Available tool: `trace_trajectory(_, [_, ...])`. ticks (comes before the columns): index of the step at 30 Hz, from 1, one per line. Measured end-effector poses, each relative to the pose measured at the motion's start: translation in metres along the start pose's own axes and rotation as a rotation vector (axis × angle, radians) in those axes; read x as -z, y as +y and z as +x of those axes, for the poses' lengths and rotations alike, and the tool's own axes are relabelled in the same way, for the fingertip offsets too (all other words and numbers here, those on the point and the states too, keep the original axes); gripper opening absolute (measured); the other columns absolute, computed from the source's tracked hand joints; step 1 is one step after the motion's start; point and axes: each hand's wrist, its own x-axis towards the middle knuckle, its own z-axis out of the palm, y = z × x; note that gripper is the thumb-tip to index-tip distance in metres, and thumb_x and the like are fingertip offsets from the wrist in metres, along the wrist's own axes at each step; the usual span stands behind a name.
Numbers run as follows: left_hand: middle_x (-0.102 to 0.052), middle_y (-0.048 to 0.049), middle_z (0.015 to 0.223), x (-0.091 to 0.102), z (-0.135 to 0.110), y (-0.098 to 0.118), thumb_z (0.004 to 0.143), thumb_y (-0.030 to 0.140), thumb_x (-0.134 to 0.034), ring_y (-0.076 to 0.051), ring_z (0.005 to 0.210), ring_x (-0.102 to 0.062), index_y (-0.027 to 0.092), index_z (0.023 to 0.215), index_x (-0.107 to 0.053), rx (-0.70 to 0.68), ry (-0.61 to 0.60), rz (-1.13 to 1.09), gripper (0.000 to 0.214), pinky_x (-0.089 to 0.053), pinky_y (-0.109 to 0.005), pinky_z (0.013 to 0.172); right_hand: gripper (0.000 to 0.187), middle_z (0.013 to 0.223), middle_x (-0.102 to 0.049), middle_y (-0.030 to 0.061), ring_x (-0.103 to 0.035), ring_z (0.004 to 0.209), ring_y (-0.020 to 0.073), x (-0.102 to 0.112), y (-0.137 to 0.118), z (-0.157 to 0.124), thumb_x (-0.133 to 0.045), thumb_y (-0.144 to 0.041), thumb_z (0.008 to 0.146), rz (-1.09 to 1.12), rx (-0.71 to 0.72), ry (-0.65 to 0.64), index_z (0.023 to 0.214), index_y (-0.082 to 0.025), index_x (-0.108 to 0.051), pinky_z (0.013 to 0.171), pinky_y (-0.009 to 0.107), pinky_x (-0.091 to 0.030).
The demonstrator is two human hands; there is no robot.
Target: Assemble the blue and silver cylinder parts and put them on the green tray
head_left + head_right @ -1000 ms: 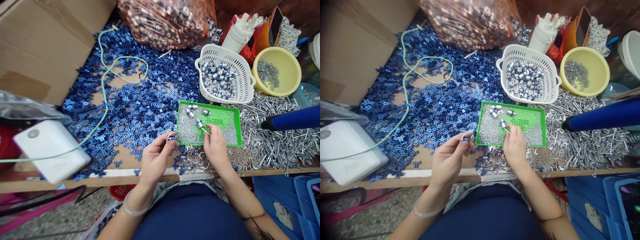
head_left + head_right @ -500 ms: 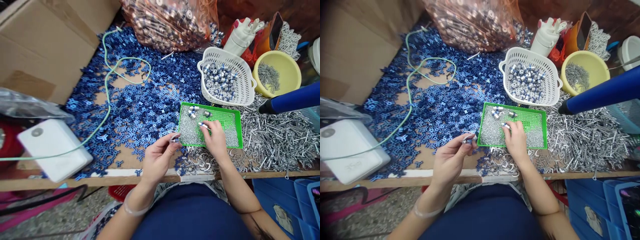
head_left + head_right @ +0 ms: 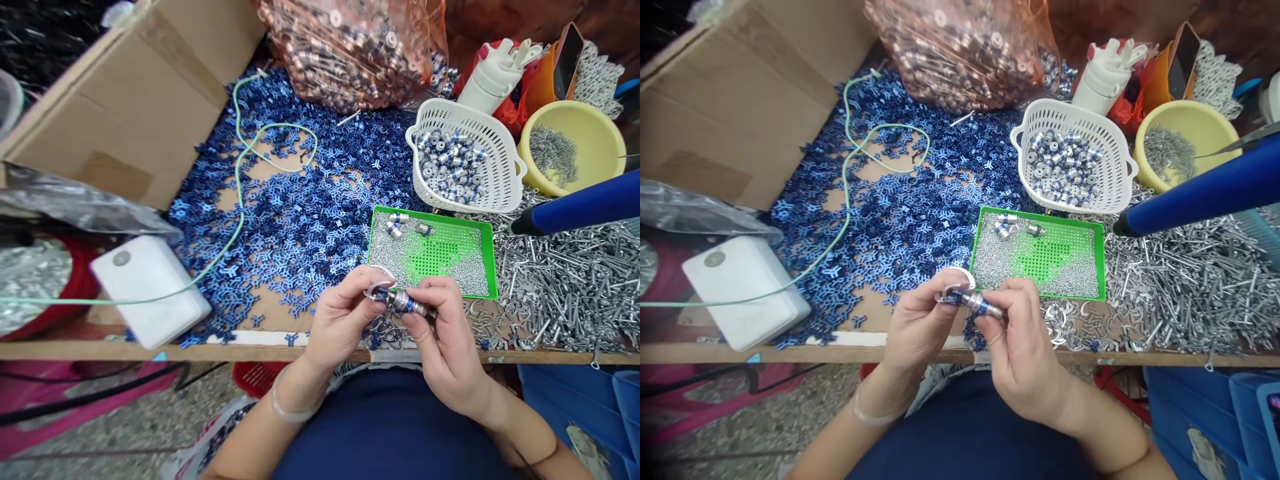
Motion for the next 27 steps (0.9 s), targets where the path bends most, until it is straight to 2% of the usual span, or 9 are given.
trace_trajectory(4, [-0.063, -0.0047, 0.083, 0.003, -0.001, 0.005, 0.08, 0.03, -0.065, -0.016, 0.078, -0.057, 0.028, 0.098, -0.071, -0.086, -0.054, 0.097, 0.019, -0.048, -0.027, 0.07, 0.03, 0.099, -0.041, 0.0057, -0.046, 0.093, 0.0183, 0.004, -0.001, -0.003, -0.042, -0.012, 0.089, 0.001, 0.019, -0.015, 0.115, -0.027, -0.04, 0.077, 0.034, -0.046])
trace_trajectory(9, [-0.066, -0.0056, 0.081, 0.008, 0.005, 0.024, 0.081, 0.02, -0.063, -0.016, 0.074, -0.058, 0.026, 0.098, -0.071, -0.062, -0.254, 0.245, 0.02, -0.049, -0.029, 0.067, 0.015, 0.098, -0.043, 0.0034, -0.047, 0.091, 0.0152, 0.006, 0.003, -0.005, -0.042, -0.022, 0.092, 0.254, -0.16, -0.109, 0.105, -0.028, -0.045, 0.079, 0.03, -0.046])
trace_trajectory(11, [-0.066, -0.0056, 0.08, 0.01, 0.007, 0.029, 0.081, 0.019, -0.063, -0.017, 0.076, -0.059, 0.025, 0.098, -0.071, -0.04, -0.293, 0.275, 0.02, -0.048, -0.03, 0.069, 0.012, 0.097, -0.043, 0.0031, -0.049, 0.089, 0.015, 0.001, 0.007, -0.006, -0.041, -0.025, 0.093, 0.349, -0.187, -0.106, 0.104, -0.028, -0.045, 0.075, 0.029, -0.047])
trace_trajectory(13, [-0.066, -0.006, 0.081, 0.011, 0.008, 0.031, 0.082, 0.02, -0.062, -0.018, 0.077, -0.059, 0.024, 0.098, -0.07, -0.018, -0.313, 0.294, 0.018, -0.048, -0.031, 0.07, 0.015, 0.097, -0.044, 0.0036, -0.05, 0.087, 0.0157, -0.005, 0.012, -0.009, -0.04, -0.024, 0.092, 0.333, -0.148, -0.06, 0.106, -0.028, -0.044, 0.072, 0.029, -0.048])
trace_trajectory(16, [-0.066, -0.0062, 0.08, 0.009, 0.007, 0.032, 0.082, 0.02, -0.061, -0.018, 0.077, -0.059, 0.022, 0.094, -0.071, 0.017, -0.345, 0.334, 0.016, -0.047, -0.032, 0.07, 0.029, 0.097, -0.042, 0.005, -0.048, 0.087, 0.0176, -0.013, 0.018, -0.015, -0.043, -0.014, 0.088, 0.089, 0.072, 0.084, 0.114, -0.028, -0.042, 0.072, 0.032, -0.047])
trace_trajectory(18, [-0.066, -0.0059, 0.079, 0.008, 0.005, 0.031, 0.082, 0.02, -0.061, -0.018, 0.076, -0.058, 0.022, 0.093, -0.071, 0.02, -0.345, 0.368, 0.015, -0.046, -0.032, 0.069, 0.039, 0.097, -0.041, 0.0055, -0.047, 0.087, 0.0181, -0.016, 0.021, -0.018, -0.045, -0.009, 0.085, -0.024, 0.185, 0.136, 0.119, -0.027, -0.04, 0.071, 0.033, -0.047])
trace_trajectory(23, [-0.064, -0.0066, 0.088, 0.007, 0.003, 0.037, 0.083, 0.018, -0.059, -0.018, 0.083, -0.058, 0.024, 0.104, -0.069, 0.003, -0.322, 0.343, 0.023, -0.047, -0.03, 0.073, 0.03, 0.097, -0.04, 0.0052, -0.046, 0.085, 0.0169, -0.019, 0.025, -0.019, -0.042, -0.01, 0.087, 0.169, 0.046, 0.112, 0.113, -0.026, -0.042, 0.067, 0.03, -0.046])
trace_trajectory(27, [-0.06, -0.0073, 0.095, 0.01, 0.007, 0.038, 0.083, 0.018, -0.06, -0.018, 0.088, -0.055, 0.025, 0.104, -0.07, 0.145, -0.383, 0.153, 0.025, -0.047, -0.029, 0.075, 0.038, 0.097, -0.04, 0.0052, -0.045, 0.088, 0.0168, -0.02, 0.027, -0.019, -0.044, -0.006, 0.083, 0.148, 0.188, 0.167, 0.117, -0.023, -0.043, 0.071, 0.032, -0.046])
